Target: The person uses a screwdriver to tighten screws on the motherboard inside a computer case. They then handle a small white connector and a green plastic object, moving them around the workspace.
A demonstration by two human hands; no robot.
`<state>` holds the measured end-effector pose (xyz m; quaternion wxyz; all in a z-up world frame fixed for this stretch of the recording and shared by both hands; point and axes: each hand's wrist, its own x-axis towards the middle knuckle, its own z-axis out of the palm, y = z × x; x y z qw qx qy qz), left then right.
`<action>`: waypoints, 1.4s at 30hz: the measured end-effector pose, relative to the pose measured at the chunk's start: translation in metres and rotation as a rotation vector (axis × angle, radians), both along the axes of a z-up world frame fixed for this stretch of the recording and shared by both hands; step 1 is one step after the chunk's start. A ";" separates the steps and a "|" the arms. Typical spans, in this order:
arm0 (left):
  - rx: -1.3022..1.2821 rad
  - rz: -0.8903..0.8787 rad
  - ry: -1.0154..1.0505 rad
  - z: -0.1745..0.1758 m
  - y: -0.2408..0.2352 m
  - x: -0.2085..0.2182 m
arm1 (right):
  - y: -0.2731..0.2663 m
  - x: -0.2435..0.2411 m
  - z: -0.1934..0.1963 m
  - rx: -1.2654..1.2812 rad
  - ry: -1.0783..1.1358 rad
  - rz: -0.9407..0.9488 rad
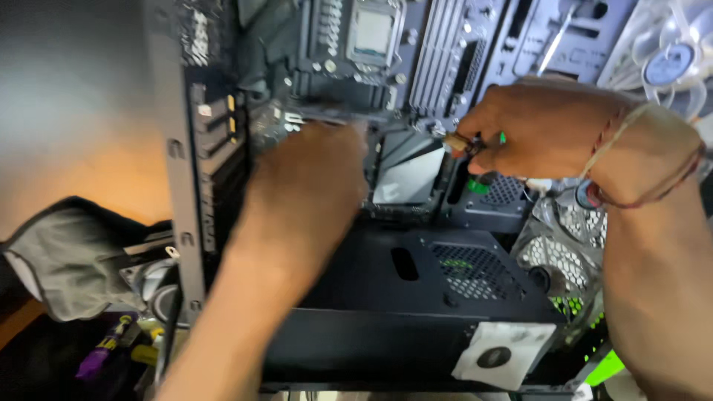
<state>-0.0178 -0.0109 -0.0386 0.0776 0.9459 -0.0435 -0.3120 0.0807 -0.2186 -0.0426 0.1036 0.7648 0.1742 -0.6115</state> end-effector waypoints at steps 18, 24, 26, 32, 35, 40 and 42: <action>-0.072 0.173 0.490 0.036 0.000 0.022 | -0.001 -0.027 -0.017 0.073 -0.062 0.097; -0.069 0.188 0.471 0.026 0.004 0.016 | -0.001 -0.031 -0.015 0.104 -0.087 0.079; -0.068 0.181 0.462 0.024 0.005 0.015 | 0.000 -0.033 -0.016 0.115 -0.082 0.065; 0.014 0.232 0.492 0.031 0.002 0.020 | 0.009 -0.035 -0.010 0.056 -0.060 0.146; 0.014 0.247 0.496 0.030 0.005 0.020 | 0.012 -0.035 -0.001 0.015 -0.058 0.127; 0.020 0.256 0.529 0.030 0.006 0.019 | 0.013 -0.034 -0.007 0.005 -0.041 0.130; -0.009 0.251 0.520 0.027 0.010 0.017 | 0.019 -0.035 -0.001 -0.025 -0.043 0.135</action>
